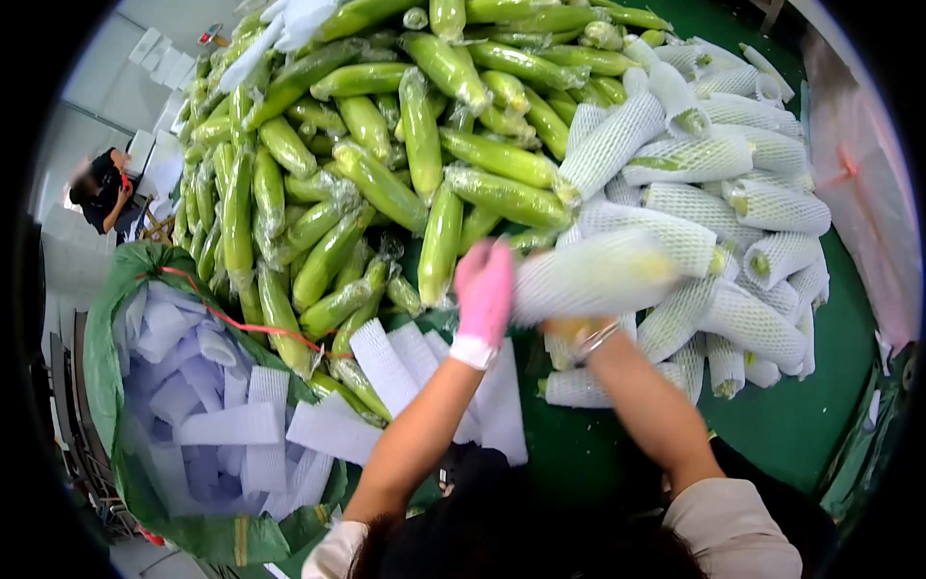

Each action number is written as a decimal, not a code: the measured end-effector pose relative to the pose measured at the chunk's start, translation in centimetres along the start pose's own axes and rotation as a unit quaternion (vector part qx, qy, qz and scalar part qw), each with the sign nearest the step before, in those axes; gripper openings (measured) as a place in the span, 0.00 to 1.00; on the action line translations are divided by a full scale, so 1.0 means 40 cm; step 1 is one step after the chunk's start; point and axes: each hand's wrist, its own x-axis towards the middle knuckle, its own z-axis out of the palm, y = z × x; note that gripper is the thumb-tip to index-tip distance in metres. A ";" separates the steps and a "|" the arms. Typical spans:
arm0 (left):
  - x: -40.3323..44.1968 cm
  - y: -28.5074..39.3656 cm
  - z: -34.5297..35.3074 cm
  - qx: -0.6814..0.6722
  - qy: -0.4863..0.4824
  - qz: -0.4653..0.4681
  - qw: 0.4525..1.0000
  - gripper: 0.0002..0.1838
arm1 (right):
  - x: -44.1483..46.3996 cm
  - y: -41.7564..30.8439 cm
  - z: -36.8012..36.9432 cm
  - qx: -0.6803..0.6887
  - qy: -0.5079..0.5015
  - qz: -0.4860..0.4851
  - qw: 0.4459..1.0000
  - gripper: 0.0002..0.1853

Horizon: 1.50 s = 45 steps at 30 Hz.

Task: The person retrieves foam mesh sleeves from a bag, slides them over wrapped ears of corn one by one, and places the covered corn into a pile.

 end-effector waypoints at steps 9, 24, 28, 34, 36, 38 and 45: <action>0.016 -0.031 -0.233 -0.157 -0.005 -0.137 0.978 0.10 | -0.037 -0.240 -0.030 0.027 0.004 -0.027 0.999 0.22; -0.027 -0.006 -0.299 -0.306 -0.151 -0.083 0.936 0.24 | 0.191 -0.413 -0.046 0.742 0.076 0.070 0.663 0.09; -0.023 -0.064 -0.287 -0.249 -0.030 -0.025 0.968 0.17 | 0.221 -0.428 0.065 0.746 0.154 0.030 0.648 0.04; 0.141 -0.107 -0.293 -0.305 0.082 -0.041 0.948 0.11 | 0.211 -0.381 0.019 0.814 0.179 0.158 0.530 0.12; 0.185 -0.145 -0.280 0.031 0.086 0.059 0.994 0.13 | 0.229 -0.368 0.041 0.848 0.125 0.236 0.458 0.17; 0.188 -0.172 -0.266 0.126 0.042 -0.037 0.990 0.20 | 0.225 -0.314 0.148 0.621 0.190 0.198 0.735 0.17; -0.098 -0.035 -0.261 -0.292 -0.182 -0.307 0.887 0.19 | -0.036 -0.483 -0.160 0.346 0.114 0.185 0.913 0.12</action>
